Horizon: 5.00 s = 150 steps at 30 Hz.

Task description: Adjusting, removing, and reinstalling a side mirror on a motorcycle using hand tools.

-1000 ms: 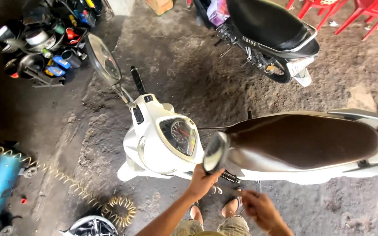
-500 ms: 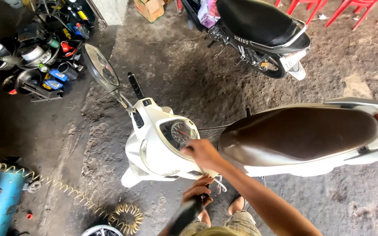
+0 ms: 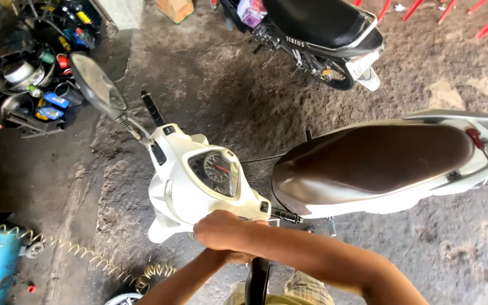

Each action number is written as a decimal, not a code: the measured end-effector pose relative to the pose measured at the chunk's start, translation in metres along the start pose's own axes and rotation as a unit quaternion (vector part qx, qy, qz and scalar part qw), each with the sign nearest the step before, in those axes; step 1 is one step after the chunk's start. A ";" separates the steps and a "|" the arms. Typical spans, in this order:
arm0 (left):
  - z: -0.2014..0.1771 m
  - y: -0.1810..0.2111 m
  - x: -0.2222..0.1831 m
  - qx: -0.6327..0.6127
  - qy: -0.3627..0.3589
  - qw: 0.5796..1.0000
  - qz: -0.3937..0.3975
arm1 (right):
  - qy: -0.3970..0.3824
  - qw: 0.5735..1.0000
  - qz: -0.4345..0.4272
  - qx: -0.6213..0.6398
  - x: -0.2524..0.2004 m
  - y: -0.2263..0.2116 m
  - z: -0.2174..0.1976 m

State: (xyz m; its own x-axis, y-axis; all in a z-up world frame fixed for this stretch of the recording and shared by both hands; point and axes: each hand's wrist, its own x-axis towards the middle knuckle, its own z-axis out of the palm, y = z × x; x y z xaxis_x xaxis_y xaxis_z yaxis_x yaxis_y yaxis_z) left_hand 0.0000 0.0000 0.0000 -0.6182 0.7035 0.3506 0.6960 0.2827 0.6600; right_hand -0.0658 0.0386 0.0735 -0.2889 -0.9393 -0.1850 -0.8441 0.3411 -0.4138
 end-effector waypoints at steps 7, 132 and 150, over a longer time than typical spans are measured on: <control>0.006 0.016 0.012 -0.042 0.025 0.988 -0.150 | -0.182 0.983 -0.026 -0.004 0.017 -0.019 0.039; -0.038 0.030 0.099 -0.091 -0.116 0.975 -0.165 | 0.432 0.848 0.301 -0.069 -0.178 0.113 0.209; -0.079 0.019 0.032 -0.642 0.105 0.740 -0.174 | 0.184 0.876 0.446 -0.013 -0.153 0.084 0.123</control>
State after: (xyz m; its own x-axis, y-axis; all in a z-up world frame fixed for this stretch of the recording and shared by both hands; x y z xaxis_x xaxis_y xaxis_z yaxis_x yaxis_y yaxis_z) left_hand -0.0359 -0.0236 0.0765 -0.8148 0.5795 0.0183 -0.3549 -0.5235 0.7746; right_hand -0.0366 0.2157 -0.0420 -0.9608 -0.2490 -0.1219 -0.2167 0.9487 -0.2303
